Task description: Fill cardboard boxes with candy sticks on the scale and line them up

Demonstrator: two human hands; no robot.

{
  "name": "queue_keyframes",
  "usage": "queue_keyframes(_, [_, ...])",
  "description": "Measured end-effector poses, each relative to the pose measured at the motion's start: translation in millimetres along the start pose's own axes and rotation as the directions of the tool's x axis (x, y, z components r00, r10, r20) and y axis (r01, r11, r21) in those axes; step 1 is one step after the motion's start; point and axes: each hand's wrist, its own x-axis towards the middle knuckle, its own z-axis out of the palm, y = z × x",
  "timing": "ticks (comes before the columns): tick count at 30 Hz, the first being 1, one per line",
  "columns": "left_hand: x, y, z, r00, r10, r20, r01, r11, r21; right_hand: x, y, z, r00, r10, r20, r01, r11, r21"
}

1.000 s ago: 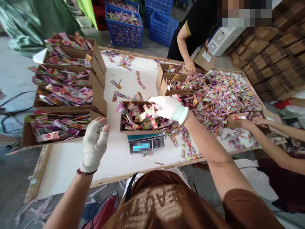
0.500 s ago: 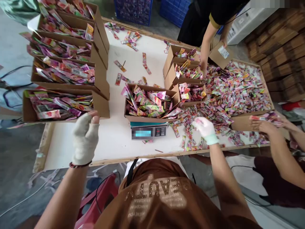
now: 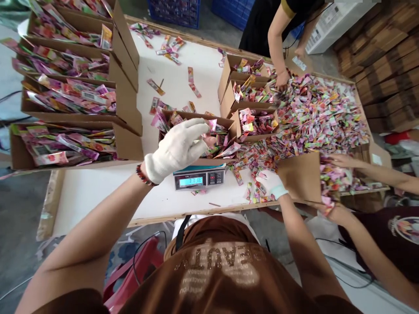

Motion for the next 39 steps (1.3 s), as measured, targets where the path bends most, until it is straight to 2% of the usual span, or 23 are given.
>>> queue_keyframes(2, [2.7, -0.7, 5.4, 1.0, -0.026, 0.002, 0.026, 1.0, -0.008, 2.5, -5.1, -11.1, 1.0, 0.01, -0.015, -0.008, 0.99, 0.137])
queue_keyframes(5, [-0.1, -1.5, 2.7, 0.994, -0.089, -0.062, 0.088, 0.996, -0.021, 4.2, -23.3, -43.3, 0.998, -0.027, -0.049, 0.044, 0.927, 0.373])
queue_keyframes(7, [-3.9, -2.5, -1.9, 0.986, -0.133, -0.1, 0.131, 0.991, -0.026, 7.8, -38.5, -67.9, 0.994, -0.075, -0.077, 0.1, 0.912, 0.398])
queue_keyframes(9, [-7.9, -4.3, -4.1, 0.984, -0.151, -0.094, 0.149, 0.989, -0.022, 14.8, -51.3, -86.2, 0.99, -0.119, -0.074, 0.136, 0.943, 0.304])
queue_keyframes(12, [-13.7, -8.8, 2.6, 0.992, -0.12, 0.025, 0.121, 0.993, -0.004, 28.3, -59.2, -95.1, 0.989, -0.137, 0.047, 0.131, 0.984, 0.121])
queue_keyframes(14, [-17.5, -12.4, 13.6, 0.988, -0.111, 0.108, 0.109, 0.994, 0.022, 35.2, -55.7, -93.9, 0.979, -0.163, 0.121, 0.154, 0.985, 0.08])
queue_keyframes(16, [-21.2, -14.7, 27.0, 0.97, -0.128, 0.206, 0.112, 0.99, 0.091, 37.5, -48.2, -94.6, 0.964, -0.23, 0.133, 0.222, 0.972, 0.075])
queue_keyframes(18, [-24.1, -14.2, 39.5, 0.933, -0.161, 0.32, 0.095, 0.972, 0.214, 34.6, -42.7, -101.9, 0.968, -0.22, 0.118, 0.214, 0.975, 0.066])
queue_keyframes(20, [-26.0, -11.2, 48.6, 0.893, -0.198, 0.405, 0.05, 0.936, 0.349, 27.7, -46.6, -115.8, 0.98, -0.189, 0.068, 0.174, 0.968, 0.182])
queue_keyframes(22, [-26.6, -8.1, 53.8, 0.869, -0.225, 0.441, 0.01, 0.899, 0.439, 19.4, -65.8, -133.1, 0.972, -0.228, -0.051, 0.229, 0.882, 0.413])
queue_keyframes(24, [-26.6, -7.1, 56.4, 0.854, -0.234, 0.464, -0.016, 0.881, 0.473, 12.6, -100.6, -150.2, 0.911, -0.333, -0.245, 0.413, 0.721, 0.556])
queue_keyframes(26, [-26.7, -8.6, 57.8, 0.85, -0.238, 0.469, -0.023, 0.874, 0.486, 10.2, -143.3, -164.5, 0.816, -0.436, -0.38, 0.579, 0.609, 0.543])
queue_keyframes(29, [-28.8, -10.8, 58.8, 0.855, -0.253, 0.452, -0.003, 0.87, 0.493, 19.8, -190.1, -176.7, 0.672, -0.595, -0.441, 0.739, 0.498, 0.454])
queue_keyframes(30, [-30.7, -10.2, 58.6, 0.856, -0.26, 0.447, 0.009, 0.872, 0.49, 27.5, -194.2, -177.3, 0.645, -0.618, -0.449, 0.762, 0.477, 0.439])
queue_keyframes(31, [-33.6, -8.8, 57.9, 0.853, -0.267, 0.448, 0.019, 0.874, 0.485, 37.7, -191.2, -176.0, 0.644, -0.611, -0.46, 0.764, 0.481, 0.43])
queue_keyframes(32, [-37.8, -6.7, 56.8, 0.846, -0.276, 0.457, 0.028, 0.878, 0.478, 50.2, -181.3, -172.8, 0.67, -0.579, -0.464, 0.742, 0.519, 0.424])
queue_keyframes(34, [-51.1, -1.4, 53.3, 0.833, -0.294, 0.469, 0.047, 0.882, 0.469, 81.2, -146.0, -161.3, 0.786, -0.456, -0.417, 0.605, 0.706, 0.368])
queue_keyframes(35, [-60.7, 0.9, 50.9, 0.835, -0.296, 0.465, 0.054, 0.884, 0.465, 98.3, -124.0, -153.6, 0.85, -0.388, -0.356, 0.493, 0.825, 0.278])
queue_keyframes(36, [-72.2, 2.5, 48.3, 0.844, -0.29, 0.45, 0.058, 0.885, 0.462, 115.3, -101.8, -145.2, 0.919, -0.285, -0.273, 0.327, 0.937, 0.123])
queue_keyframes(37, [-85.5, 3.0, 45.5, 0.86, -0.28, 0.426, 0.06, 0.886, 0.46, 131.5, -81.2, -136.4, 0.975, -0.157, -0.156, 0.151, 0.987, -0.05])
queue_keyframes(39, [-116.9, 0.4, 39.2, 0.892, -0.264, 0.368, 0.076, 0.888, 0.454, 158.9, -50.0, -118.8, 0.997, -0.01, -0.077, -0.005, 0.982, -0.189])
